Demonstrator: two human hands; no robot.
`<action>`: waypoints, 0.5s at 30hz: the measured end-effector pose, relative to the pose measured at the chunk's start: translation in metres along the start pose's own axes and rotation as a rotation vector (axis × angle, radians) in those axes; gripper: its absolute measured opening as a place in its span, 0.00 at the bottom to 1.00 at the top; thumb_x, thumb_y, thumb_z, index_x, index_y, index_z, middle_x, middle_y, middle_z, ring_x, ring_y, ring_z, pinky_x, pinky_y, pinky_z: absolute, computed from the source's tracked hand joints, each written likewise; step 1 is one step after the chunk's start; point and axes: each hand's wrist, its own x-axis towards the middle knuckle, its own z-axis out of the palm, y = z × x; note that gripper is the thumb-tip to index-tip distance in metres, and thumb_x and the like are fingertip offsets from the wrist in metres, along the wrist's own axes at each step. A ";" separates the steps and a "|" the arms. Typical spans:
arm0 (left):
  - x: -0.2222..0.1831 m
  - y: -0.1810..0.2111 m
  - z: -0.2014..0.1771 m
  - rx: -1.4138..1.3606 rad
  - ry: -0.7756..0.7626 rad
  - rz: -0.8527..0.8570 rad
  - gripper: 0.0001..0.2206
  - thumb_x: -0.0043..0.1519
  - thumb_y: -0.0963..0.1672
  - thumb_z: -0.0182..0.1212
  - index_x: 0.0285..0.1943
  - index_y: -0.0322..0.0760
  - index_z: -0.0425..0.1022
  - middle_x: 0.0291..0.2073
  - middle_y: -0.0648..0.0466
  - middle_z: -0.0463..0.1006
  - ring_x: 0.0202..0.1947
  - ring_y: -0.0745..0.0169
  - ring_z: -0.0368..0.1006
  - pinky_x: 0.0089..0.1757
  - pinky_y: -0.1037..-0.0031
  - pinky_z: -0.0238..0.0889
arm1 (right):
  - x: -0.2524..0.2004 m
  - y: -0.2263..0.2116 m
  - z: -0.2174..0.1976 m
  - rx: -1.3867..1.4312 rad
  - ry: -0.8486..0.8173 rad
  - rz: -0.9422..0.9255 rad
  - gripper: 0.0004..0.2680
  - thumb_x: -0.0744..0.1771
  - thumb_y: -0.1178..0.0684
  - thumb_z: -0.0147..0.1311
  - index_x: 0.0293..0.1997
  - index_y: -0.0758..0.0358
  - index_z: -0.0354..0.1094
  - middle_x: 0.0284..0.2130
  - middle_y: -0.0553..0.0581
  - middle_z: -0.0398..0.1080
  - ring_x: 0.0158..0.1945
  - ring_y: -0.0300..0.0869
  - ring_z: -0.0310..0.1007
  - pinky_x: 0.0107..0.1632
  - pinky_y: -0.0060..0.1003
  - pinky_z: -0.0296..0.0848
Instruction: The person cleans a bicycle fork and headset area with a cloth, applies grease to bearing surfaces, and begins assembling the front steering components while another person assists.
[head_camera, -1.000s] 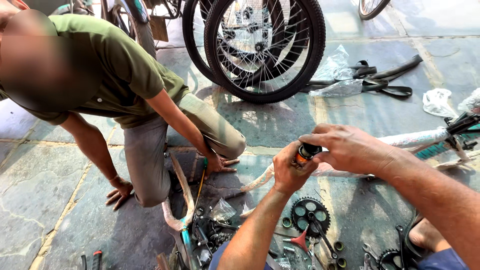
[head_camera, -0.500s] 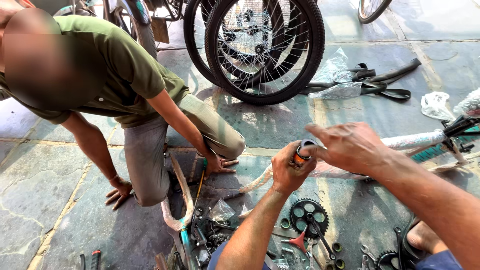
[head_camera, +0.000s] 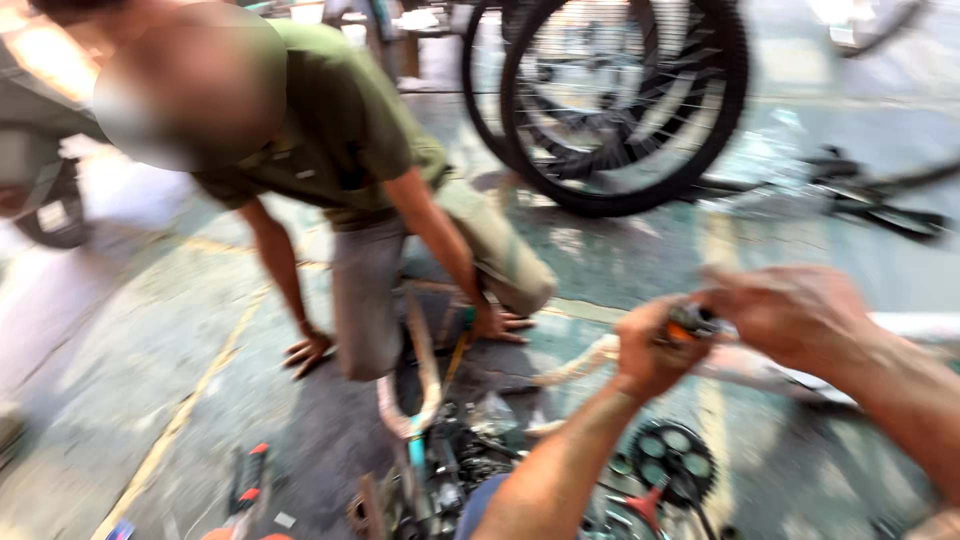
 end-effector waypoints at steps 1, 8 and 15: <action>-0.003 0.000 0.000 -0.034 -0.020 -0.014 0.18 0.59 0.49 0.74 0.53 0.38 0.78 0.43 0.48 0.82 0.43 0.50 0.81 0.47 0.67 0.73 | 0.000 0.003 0.004 -0.140 -0.057 0.169 0.17 0.71 0.34 0.43 0.67 0.41 0.64 0.48 0.52 0.81 0.50 0.44 0.81 0.50 0.41 0.79; -0.007 0.001 -0.004 0.054 -0.007 -0.044 0.21 0.60 0.51 0.72 0.55 0.38 0.77 0.44 0.49 0.82 0.45 0.53 0.81 0.48 0.70 0.75 | 0.042 0.049 0.079 0.129 0.176 -0.174 0.22 0.66 0.39 0.55 0.67 0.47 0.63 0.47 0.56 0.78 0.48 0.45 0.81 0.52 0.44 0.79; -0.008 -0.010 0.001 0.051 -0.036 -0.035 0.21 0.59 0.50 0.73 0.56 0.37 0.76 0.44 0.49 0.81 0.44 0.53 0.82 0.47 0.69 0.75 | 0.024 0.051 0.063 -0.349 0.040 -0.239 0.22 0.66 0.40 0.52 0.71 0.37 0.59 0.64 0.47 0.66 0.53 0.41 0.79 0.55 0.38 0.77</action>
